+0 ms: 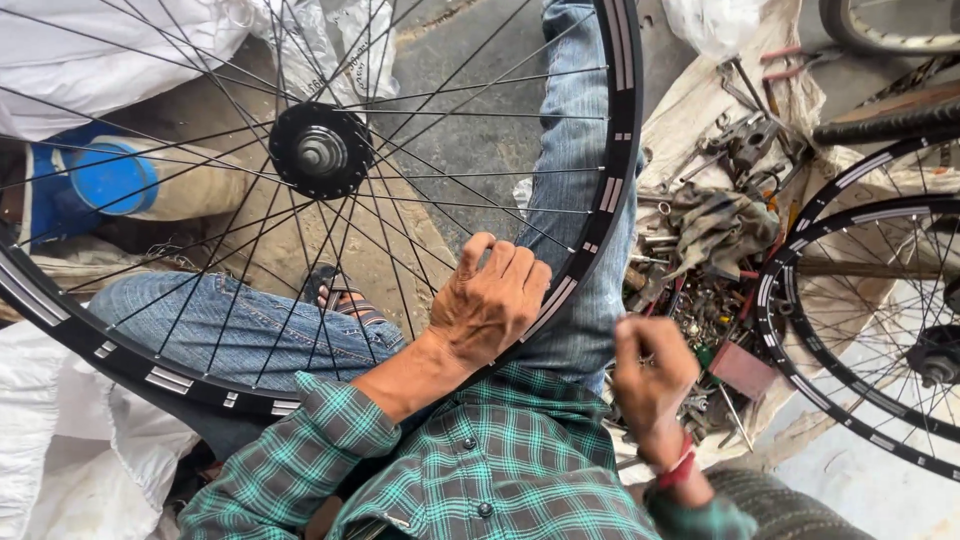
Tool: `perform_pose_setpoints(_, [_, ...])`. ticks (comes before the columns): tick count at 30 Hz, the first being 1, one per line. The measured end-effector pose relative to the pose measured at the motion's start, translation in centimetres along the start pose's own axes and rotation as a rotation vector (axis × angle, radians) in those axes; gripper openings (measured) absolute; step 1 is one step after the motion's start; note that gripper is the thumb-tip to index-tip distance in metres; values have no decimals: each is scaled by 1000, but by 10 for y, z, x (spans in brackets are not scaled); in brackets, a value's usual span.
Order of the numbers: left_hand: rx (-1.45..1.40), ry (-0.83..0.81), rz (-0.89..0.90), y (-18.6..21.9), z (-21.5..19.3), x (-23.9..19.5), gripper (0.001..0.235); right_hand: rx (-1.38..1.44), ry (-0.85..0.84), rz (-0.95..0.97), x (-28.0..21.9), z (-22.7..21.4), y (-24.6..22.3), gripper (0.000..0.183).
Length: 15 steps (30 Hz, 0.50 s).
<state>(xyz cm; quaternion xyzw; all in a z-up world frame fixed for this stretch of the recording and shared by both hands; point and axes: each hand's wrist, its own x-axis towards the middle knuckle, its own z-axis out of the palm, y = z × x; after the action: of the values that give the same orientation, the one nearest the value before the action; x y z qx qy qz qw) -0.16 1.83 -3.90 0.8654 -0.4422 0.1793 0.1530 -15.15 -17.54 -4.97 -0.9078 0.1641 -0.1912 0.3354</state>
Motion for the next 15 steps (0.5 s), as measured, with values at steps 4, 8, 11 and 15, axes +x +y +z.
perform_pose_setpoints(4, [-39,-33,-7,2,-5,4,3,-134,-12,-41,-11,-5,-27,14])
perform_pose_setpoints(8, [-60,-34,-11,5,-9,6,2,-166,-11,-80,-3,-3,-32,16])
perform_pose_setpoints(11, [-33,-16,-11,6,-11,7,4,-164,-39,-118,4,0,-33,16])
perform_pose_setpoints(15, [-34,-3,-15,7,-11,7,6,-113,-37,-132,9,6,-33,18])
